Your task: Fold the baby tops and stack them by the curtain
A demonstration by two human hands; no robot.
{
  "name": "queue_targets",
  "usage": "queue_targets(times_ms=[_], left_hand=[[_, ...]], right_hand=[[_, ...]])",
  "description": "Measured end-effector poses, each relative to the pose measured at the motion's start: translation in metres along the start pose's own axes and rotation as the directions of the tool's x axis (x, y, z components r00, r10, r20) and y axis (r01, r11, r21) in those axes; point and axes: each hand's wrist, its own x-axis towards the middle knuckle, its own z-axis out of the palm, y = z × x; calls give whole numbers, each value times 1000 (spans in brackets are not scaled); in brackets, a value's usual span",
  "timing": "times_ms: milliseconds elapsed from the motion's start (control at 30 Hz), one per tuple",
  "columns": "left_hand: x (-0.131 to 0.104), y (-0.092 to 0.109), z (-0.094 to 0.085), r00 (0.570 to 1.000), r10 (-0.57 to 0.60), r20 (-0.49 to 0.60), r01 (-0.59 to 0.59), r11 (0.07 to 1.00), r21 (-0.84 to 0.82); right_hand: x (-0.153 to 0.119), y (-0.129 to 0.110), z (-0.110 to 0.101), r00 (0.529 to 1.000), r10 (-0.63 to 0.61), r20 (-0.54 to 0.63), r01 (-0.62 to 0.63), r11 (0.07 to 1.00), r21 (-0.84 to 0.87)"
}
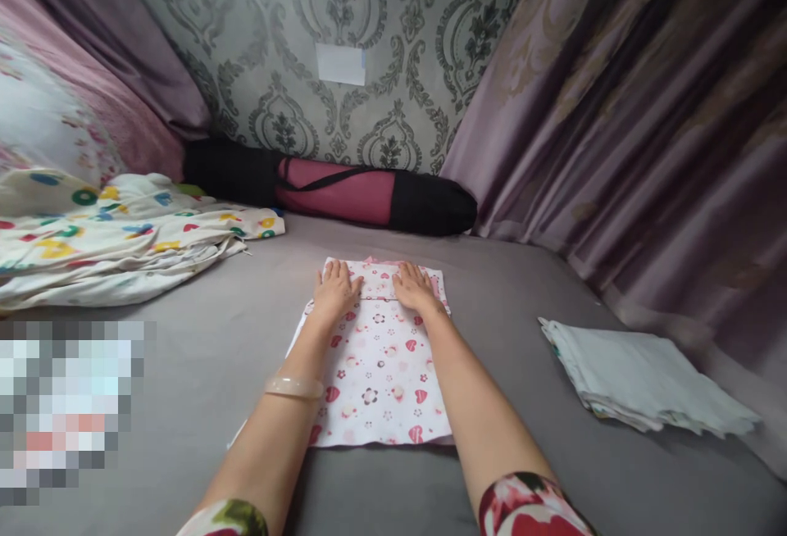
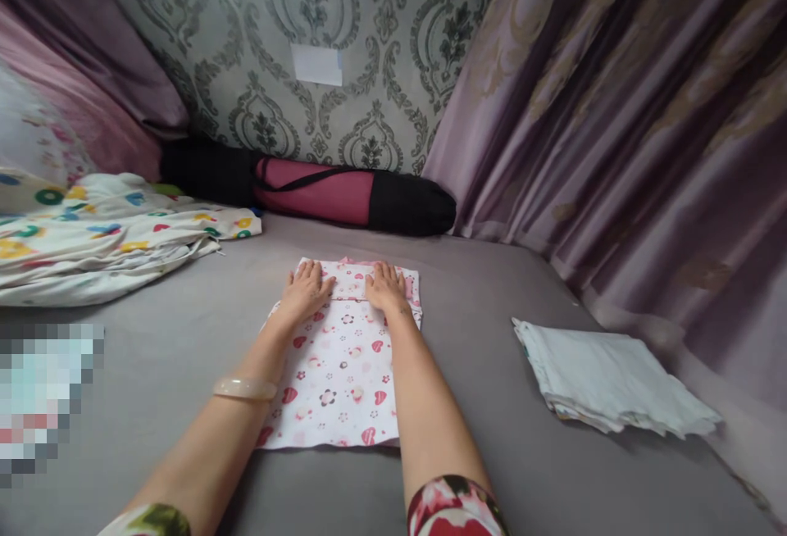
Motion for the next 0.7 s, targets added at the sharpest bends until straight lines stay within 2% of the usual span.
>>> queue_targets(times_ms=[167,267,333,433,533,600,700], left_hand=[[3,-8,-2,1000,5,-4,-6,994,-112],[11,-15,-7,998,-26,-49,11,956,-294],[18,-22,-13,988,-104,-117,42,896,-442],[23,-32,-23,949,-231,-215,71,821,-567],[24,-40,-31,915,-318,-249,101,776,-622],[24,-44,-33,891,-374,-256,118,737,-665],[24,-49,-33,861,-441,-252,132,673,-728]], right_hand=[[-4,0,3,993,-28,-112,20,997,-74],[-6,2,-5,999,-32,-37,31,998,-48],[-8,-3,-11,996,-75,-49,72,996,-52],[-8,-21,-11,961,-248,-117,241,968,-77],[-5,-47,1,911,-403,-85,399,915,-59],[-1,-61,10,908,-411,-85,408,912,-46],[7,-70,20,934,-346,-91,346,938,-24]])
